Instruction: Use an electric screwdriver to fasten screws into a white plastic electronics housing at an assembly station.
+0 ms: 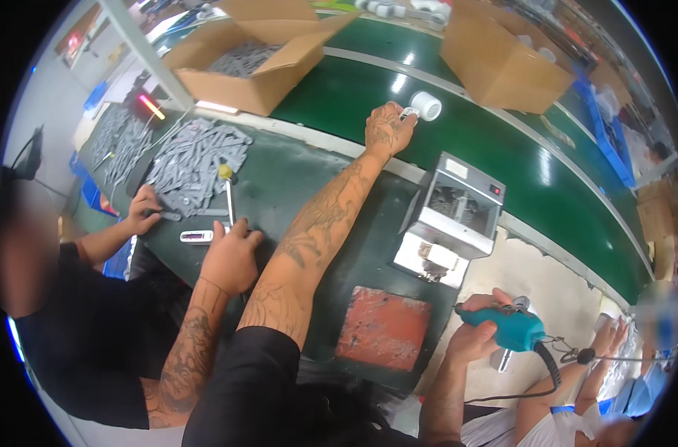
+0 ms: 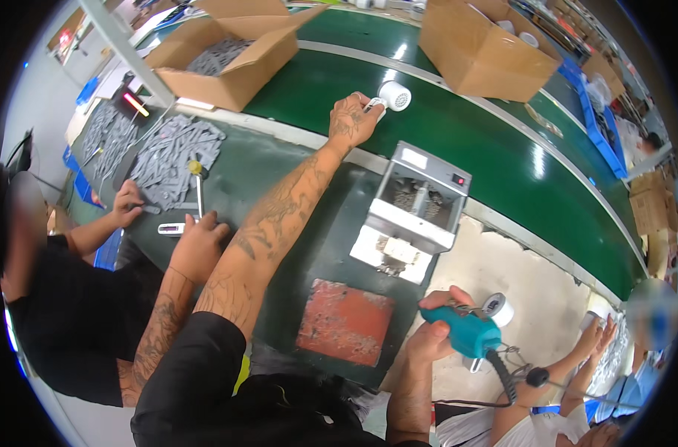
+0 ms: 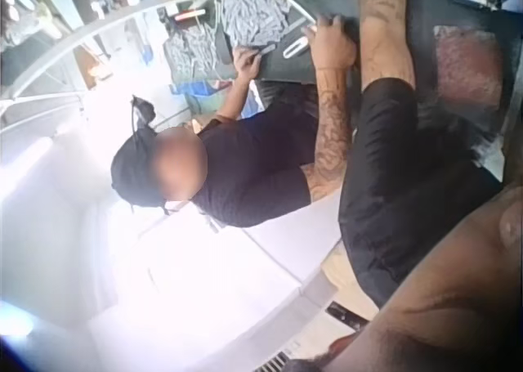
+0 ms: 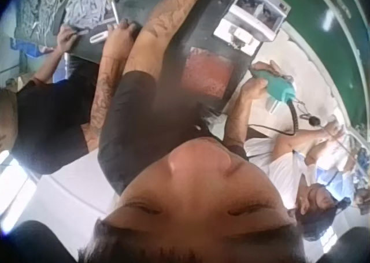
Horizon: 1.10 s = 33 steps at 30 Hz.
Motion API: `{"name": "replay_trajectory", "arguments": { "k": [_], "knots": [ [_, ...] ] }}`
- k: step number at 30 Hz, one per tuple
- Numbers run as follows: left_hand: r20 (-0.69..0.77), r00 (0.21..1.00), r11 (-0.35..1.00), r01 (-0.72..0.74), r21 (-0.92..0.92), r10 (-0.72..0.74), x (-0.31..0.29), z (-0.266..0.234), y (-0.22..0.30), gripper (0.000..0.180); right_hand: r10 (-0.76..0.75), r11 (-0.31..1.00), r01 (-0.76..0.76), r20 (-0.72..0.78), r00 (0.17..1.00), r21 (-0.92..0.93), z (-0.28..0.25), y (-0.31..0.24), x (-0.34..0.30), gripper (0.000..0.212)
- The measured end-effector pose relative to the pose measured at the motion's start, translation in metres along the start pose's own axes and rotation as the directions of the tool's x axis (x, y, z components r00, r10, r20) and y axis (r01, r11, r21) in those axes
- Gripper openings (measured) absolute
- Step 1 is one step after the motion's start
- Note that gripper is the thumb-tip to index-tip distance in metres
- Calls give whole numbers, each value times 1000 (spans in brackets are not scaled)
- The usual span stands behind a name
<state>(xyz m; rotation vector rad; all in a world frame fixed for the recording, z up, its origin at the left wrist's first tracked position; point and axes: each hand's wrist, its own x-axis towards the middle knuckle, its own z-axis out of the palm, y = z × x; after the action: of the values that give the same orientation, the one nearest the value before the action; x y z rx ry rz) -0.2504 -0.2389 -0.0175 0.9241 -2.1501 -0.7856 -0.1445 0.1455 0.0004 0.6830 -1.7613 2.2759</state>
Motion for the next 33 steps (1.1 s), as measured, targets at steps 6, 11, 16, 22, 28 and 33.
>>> {"name": "replay_trajectory", "arguments": {
  "k": [6, 11, 16, 22, 28, 33],
  "knots": [
    [-82, 996, 947, -44, -318, 18, -117, -134, 34, 25, -50, 998, 51, 24, 998, -40, 2, 3, -3, 74],
    [-70, 938, 911, -346, -224, 339, -225, -205, 60, 25, 76, 996, -71, 105, 991, -52, 8, -12, -5, 72],
    [185, 856, 872, -449, -197, 483, -286, -204, 66, 29, 33, 995, -23, 97, 995, -98, 7, -17, -4, 66],
    [427, 716, 833, -489, -258, 552, -335, -162, 60, 31, 140, 989, -136, 47, 989, -65, -35, -60, 2, 76],
    [352, 707, 786, -588, -189, 613, -326, -127, 48, 28, 135, 957, -156, 98, 986, 246, -35, -93, 10, 69],
    [252, 693, 734, -597, -323, 675, -325, -121, 40, 24, 64, 959, -112, 186, 980, 261, 5, -68, 15, 67]
  ]
}}
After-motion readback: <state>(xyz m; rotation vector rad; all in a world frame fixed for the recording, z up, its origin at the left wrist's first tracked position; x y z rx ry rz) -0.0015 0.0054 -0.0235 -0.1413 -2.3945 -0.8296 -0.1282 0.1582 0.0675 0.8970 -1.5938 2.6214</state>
